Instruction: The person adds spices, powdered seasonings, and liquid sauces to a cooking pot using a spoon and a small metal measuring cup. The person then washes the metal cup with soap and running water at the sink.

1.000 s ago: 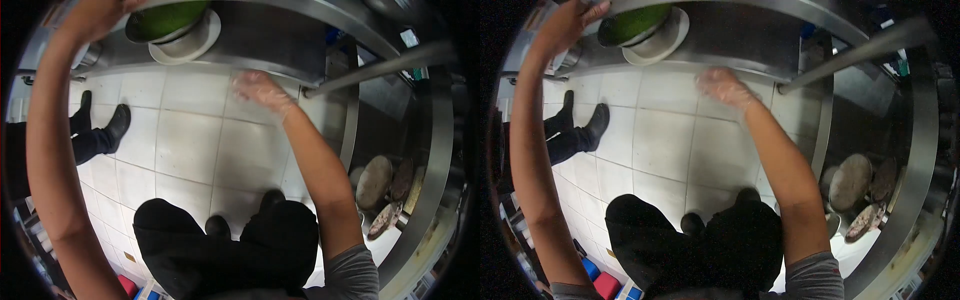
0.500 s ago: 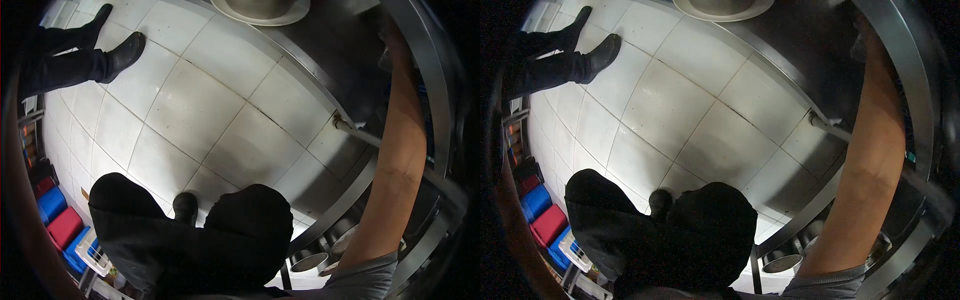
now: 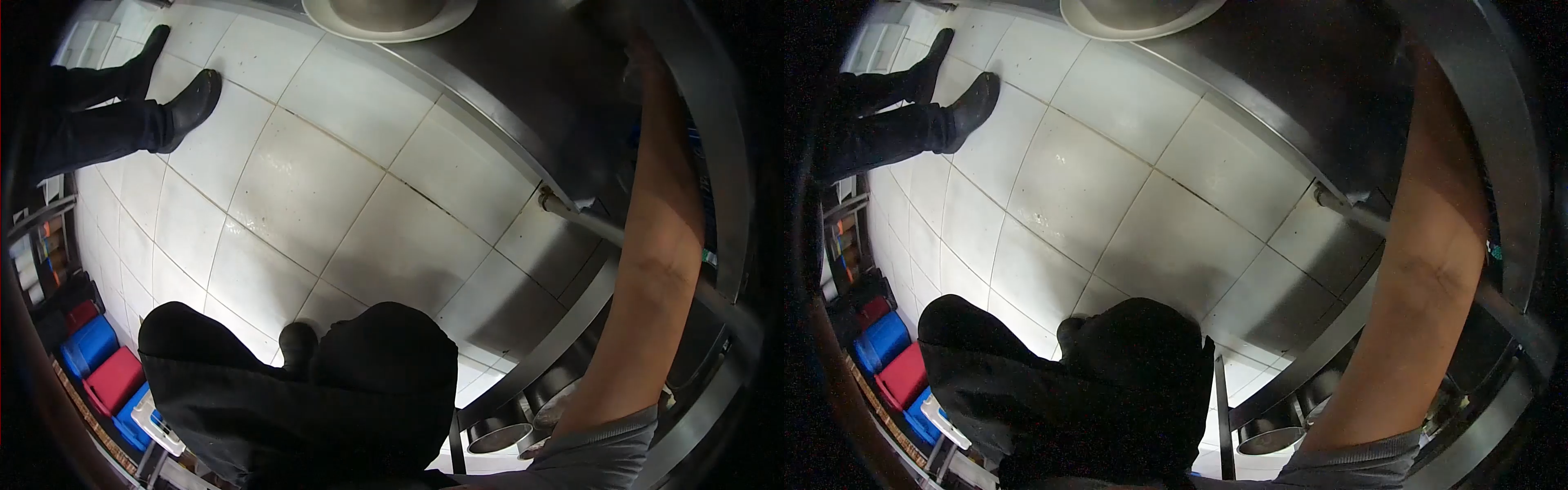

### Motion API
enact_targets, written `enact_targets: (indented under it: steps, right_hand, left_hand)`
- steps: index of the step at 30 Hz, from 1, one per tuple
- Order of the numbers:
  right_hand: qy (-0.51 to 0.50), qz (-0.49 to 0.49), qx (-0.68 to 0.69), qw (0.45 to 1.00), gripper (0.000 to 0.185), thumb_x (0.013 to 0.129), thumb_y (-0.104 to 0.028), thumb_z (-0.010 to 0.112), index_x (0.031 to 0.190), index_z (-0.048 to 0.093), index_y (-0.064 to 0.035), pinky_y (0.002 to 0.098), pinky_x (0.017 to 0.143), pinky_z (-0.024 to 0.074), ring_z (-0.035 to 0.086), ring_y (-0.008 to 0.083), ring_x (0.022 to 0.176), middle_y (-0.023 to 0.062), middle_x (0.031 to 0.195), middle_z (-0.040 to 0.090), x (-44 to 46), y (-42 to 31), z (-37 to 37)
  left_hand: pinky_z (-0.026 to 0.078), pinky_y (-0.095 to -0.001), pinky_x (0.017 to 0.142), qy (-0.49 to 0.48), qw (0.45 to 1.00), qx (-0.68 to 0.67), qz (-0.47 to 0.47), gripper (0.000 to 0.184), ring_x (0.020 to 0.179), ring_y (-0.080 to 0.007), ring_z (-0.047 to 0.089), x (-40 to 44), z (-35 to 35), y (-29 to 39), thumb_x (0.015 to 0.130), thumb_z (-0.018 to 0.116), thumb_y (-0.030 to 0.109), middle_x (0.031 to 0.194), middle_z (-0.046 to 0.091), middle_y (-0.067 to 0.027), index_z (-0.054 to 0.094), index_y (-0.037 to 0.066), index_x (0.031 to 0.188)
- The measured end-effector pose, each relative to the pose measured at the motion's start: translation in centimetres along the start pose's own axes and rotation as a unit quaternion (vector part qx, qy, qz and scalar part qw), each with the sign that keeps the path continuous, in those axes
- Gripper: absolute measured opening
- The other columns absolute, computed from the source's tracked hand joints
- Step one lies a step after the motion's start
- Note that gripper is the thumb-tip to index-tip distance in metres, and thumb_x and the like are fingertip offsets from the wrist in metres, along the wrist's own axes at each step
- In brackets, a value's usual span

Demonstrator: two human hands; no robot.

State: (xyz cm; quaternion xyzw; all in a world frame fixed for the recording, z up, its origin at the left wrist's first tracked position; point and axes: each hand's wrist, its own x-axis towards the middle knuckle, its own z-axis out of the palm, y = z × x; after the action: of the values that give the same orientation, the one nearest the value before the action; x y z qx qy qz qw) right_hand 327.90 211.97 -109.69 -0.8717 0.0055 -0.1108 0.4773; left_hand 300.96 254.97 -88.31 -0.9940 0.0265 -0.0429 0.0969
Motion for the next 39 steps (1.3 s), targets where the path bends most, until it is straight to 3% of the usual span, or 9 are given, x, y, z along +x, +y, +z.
enact_targets:
  steps: [18, 23, 25, 28, 30, 32, 34, 36, 39]
  right_hand:
    - [0.181, 0.115, 0.344, 0.914, 0.023, 0.096, -0.007, 0.080, 0.114, 0.066, -0.0027, 0.0330, 0.064, 0.0579, 0.068, 0.0172, 0.073, 0.0058, 0.091, 0.068, -20.7, -0.5, -3.3]
    - [0.105, 0.160, 0.422, 0.886, 0.036, 0.091, -0.006, 0.079, 0.122, 0.067, 0.0033, 0.0299, 0.084, 0.0574, 0.069, 0.0142, 0.094, 0.0082, 0.104, 0.071, -36.5, -4.6, -5.2]
    - [0.050, 0.097, 0.338, 0.935, 0.025, 0.093, -0.002, 0.077, 0.111, 0.060, 0.0002, 0.0258, 0.058, 0.0507, 0.062, 0.0072, 0.069, 0.0006, 0.085, 0.064, -39.6, -4.8, -6.1]
    - [-0.032, 0.191, 0.385, 0.902, 0.039, 0.090, -0.007, 0.076, 0.124, 0.064, 0.0067, 0.0291, 0.079, 0.0552, 0.065, 0.0111, 0.085, 0.0057, 0.093, 0.067, -42.1, -5.7, -8.4]
    - [-0.043, 0.190, 0.360, 0.912, 0.043, 0.091, -0.007, 0.075, 0.129, 0.064, 0.0078, 0.0287, 0.077, 0.0554, 0.065, 0.0112, 0.084, 0.0054, 0.093, 0.068, -43.4, -6.6, -9.3]
    - [-0.054, 0.189, 0.335, 0.922, 0.046, 0.091, -0.007, 0.075, 0.134, 0.063, 0.0089, 0.0282, 0.075, 0.0556, 0.066, 0.0112, 0.083, 0.0052, 0.093, 0.068, -44.9, -8.9, -10.0]
    - [-0.056, 0.241, 0.362, 0.899, 0.053, 0.093, -0.007, 0.074, 0.142, 0.061, 0.0102, 0.0270, 0.069, 0.0555, 0.066, 0.0113, 0.079, 0.0054, 0.091, 0.068, -46.3, -13.0, -11.0]
    - [-0.051, 0.225, 0.388, 0.892, 0.051, 0.095, -0.008, 0.072, 0.142, 0.063, 0.0087, 0.0249, 0.062, 0.0530, 0.067, 0.0093, 0.076, 0.0038, 0.089, 0.068, -47.0, -17.7, -11.3]
    - [-0.047, 0.235, 0.386, 0.891, 0.049, 0.095, -0.009, 0.071, 0.142, 0.066, 0.0041, 0.0231, 0.059, 0.0456, 0.061, 0.0056, 0.072, 0.0005, 0.089, 0.070, -48.9, -28.2, -12.6]
  left_hand:
    - [0.047, -0.0420, 0.114, -0.045, 0.997, -0.007, 0.066, 0.073, 0.129, -0.0280, 0.067, 5.7, -0.7, -4.2, 0.111, 0.052, 0.064, 0.143, 0.071, -0.0185, 0.059, 0.008, 0.156]
    - [0.044, -0.0428, 0.117, -0.105, 0.992, -0.021, 0.073, 0.077, 0.132, -0.0286, 0.064, 5.3, -2.2, -0.6, 0.110, 0.052, 0.068, 0.141, 0.071, -0.0191, 0.067, 0.001, 0.146]
    - [0.045, -0.0427, 0.115, -0.077, 0.994, 0.040, 0.072, 0.079, 0.123, -0.0290, 0.069, 4.9, -2.6, 0.6, 0.111, 0.049, 0.069, 0.133, 0.075, -0.0208, 0.069, -0.001, 0.142]
    - [0.048, -0.0434, 0.110, -0.050, 0.995, 0.063, 0.067, 0.081, 0.114, -0.0310, 0.071, 2.2, -3.0, 1.9, 0.110, 0.049, 0.070, 0.125, 0.076, -0.0235, 0.069, -0.002, 0.141]
    - [0.051, -0.0446, 0.105, -0.025, 0.991, 0.073, 0.108, 0.084, 0.105, -0.0332, 0.073, 0.3, -3.5, 2.2, 0.109, 0.048, 0.072, 0.118, 0.077, -0.0262, 0.069, -0.003, 0.140]
    - [0.052, -0.0476, 0.102, -0.139, 0.988, 0.066, -0.023, 0.085, 0.102, -0.0346, 0.076, 0.7, -4.6, 3.3, 0.110, 0.046, 0.072, 0.113, 0.077, -0.0298, 0.068, -0.003, 0.142]
    - [0.049, -0.0468, 0.110, -0.058, 0.995, 0.068, 0.047, 0.085, 0.123, -0.0357, 0.072, 0.0, -3.9, 1.6, 0.110, 0.045, 0.071, 0.130, 0.073, -0.0315, 0.064, -0.002, 0.148]
    - [0.061, -0.0531, 0.094, -0.006, 0.996, -0.014, -0.085, 0.088, 0.108, -0.0438, 0.076, -4.7, -8.4, 5.0, 0.103, 0.055, 0.076, 0.118, 0.079, -0.0219, 0.068, -0.004, 0.136]
    - [0.046, -0.0513, 0.120, 0.082, 0.944, -0.310, 0.074, 0.086, 0.142, -0.0380, 0.061, -9.3, -6.9, -3.3, 0.107, 0.051, 0.073, 0.146, 0.065, -0.0280, 0.058, 0.000, 0.152]
